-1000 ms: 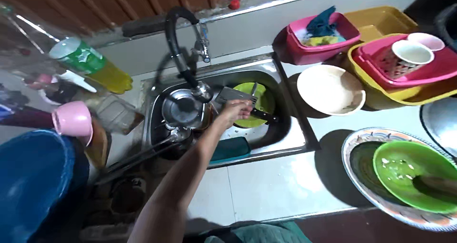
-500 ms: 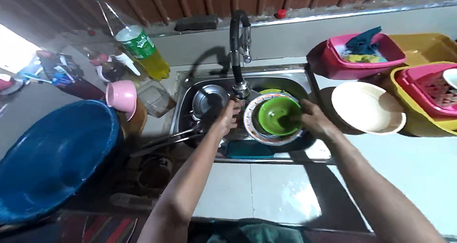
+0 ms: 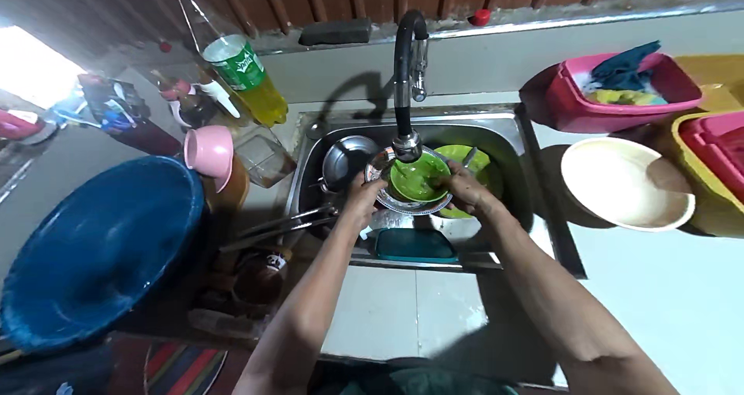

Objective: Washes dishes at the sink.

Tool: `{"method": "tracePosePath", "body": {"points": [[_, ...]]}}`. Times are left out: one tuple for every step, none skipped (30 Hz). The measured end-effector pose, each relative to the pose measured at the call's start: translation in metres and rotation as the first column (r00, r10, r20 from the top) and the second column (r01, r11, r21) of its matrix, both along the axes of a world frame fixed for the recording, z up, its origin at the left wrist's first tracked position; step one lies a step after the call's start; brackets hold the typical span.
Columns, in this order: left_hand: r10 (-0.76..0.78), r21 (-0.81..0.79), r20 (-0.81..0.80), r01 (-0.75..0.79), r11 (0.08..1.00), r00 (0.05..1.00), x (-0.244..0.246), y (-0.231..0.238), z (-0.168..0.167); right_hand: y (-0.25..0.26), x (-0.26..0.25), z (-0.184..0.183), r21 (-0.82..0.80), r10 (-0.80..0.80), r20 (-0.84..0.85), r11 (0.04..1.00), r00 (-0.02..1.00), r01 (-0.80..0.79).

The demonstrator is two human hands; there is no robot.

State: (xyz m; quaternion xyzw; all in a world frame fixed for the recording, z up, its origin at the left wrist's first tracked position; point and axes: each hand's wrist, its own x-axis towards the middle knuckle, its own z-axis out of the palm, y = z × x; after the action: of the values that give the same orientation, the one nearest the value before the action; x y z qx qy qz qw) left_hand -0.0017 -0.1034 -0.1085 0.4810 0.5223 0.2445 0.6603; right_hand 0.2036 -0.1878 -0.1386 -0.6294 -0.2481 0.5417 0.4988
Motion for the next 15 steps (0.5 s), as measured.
{"method": "tracePosePath", "body": {"points": [[0.019, -0.079, 0.032, -0.017, 0.997, 0.999, 0.005, -0.003, -0.005, -0.003, 0.004, 0.011, -0.004, 0.010, 0.058, 1.000, 0.998, -0.010], [0.032, -0.169, 0.064, -0.021, 0.985, 0.997, 0.010, -0.006, -0.009, -0.007, 0.008, 0.022, -0.019, 0.017, 0.118, 1.000, 0.993, -0.015], [0.044, -0.249, 0.099, -0.018, 0.968, 0.994, 0.016, -0.010, -0.013, -0.010, 0.010, 0.034, -0.061, 0.038, 0.194, 0.998, 0.980, -0.027], [0.051, -0.302, 0.131, -0.009, 0.953, 0.990, 0.022, -0.014, -0.016, -0.013, 0.013, 0.045, -0.125, 0.079, 0.305, 0.991, 0.949, -0.043], [0.055, -0.333, 0.156, 0.001, 0.943, 0.986, 0.029, -0.018, -0.019, -0.015, 0.017, 0.055, -0.205, 0.138, 0.434, 0.977, 0.890, -0.052], [0.061, -0.349, 0.172, 0.003, 0.937, 0.983, 0.037, -0.023, -0.019, -0.017, 0.023, 0.062, -0.294, 0.224, 0.561, 0.954, 0.797, -0.061], [0.062, -0.355, 0.184, 0.008, 0.935, 0.981, 0.044, -0.027, -0.017, -0.020, 0.029, 0.070, -0.388, 0.320, 0.652, 0.920, 0.687, -0.061], [0.051, -0.350, 0.188, 0.018, 0.937, 0.981, 0.050, -0.031, -0.014, -0.023, 0.034, 0.078, -0.465, 0.401, 0.701, 0.884, 0.590, -0.048], [0.038, -0.327, 0.178, 0.023, 0.945, 0.983, 0.056, -0.035, -0.009, -0.029, 0.038, 0.084, -0.515, 0.459, 0.731, 0.856, 0.504, -0.031], [0.016, -0.278, 0.147, 0.025, 0.960, 0.989, 0.061, -0.039, -0.006, -0.035, 0.041, 0.089, -0.539, 0.490, 0.753, 0.842, 0.440, -0.016], [-0.026, -0.206, 0.109, 0.048, 0.977, 0.994, 0.064, -0.042, -0.005, -0.041, 0.042, 0.093, -0.540, 0.497, 0.772, 0.841, 0.397, -0.002], [-0.073, -0.118, 0.073, 0.081, 0.990, 0.995, 0.065, -0.043, -0.006, -0.048, 0.043, 0.097, -0.515, 0.477, 0.799, 0.857, 0.367, 0.008], [-0.110, -0.022, 0.043, 0.111, 0.994, 0.993, 0.065, -0.044, -0.008, -0.056, 0.044, 0.097, -0.454, 0.422, 0.843, 0.891, 0.333, 0.021], [-0.138, 0.075, 0.015, 0.136, 0.988, 0.990, 0.065, -0.045, -0.011, -0.065, 0.045, 0.097, -0.360, 0.335, 0.896, 0.932, 0.293, 0.035], [-0.163, 0.161, -0.017, 0.163, 0.973, 0.987, 0.064, -0.046, -0.013, -0.076, 0.046, 0.096, -0.230, 0.212, 0.948, 0.972, 0.237, 0.050]]}}
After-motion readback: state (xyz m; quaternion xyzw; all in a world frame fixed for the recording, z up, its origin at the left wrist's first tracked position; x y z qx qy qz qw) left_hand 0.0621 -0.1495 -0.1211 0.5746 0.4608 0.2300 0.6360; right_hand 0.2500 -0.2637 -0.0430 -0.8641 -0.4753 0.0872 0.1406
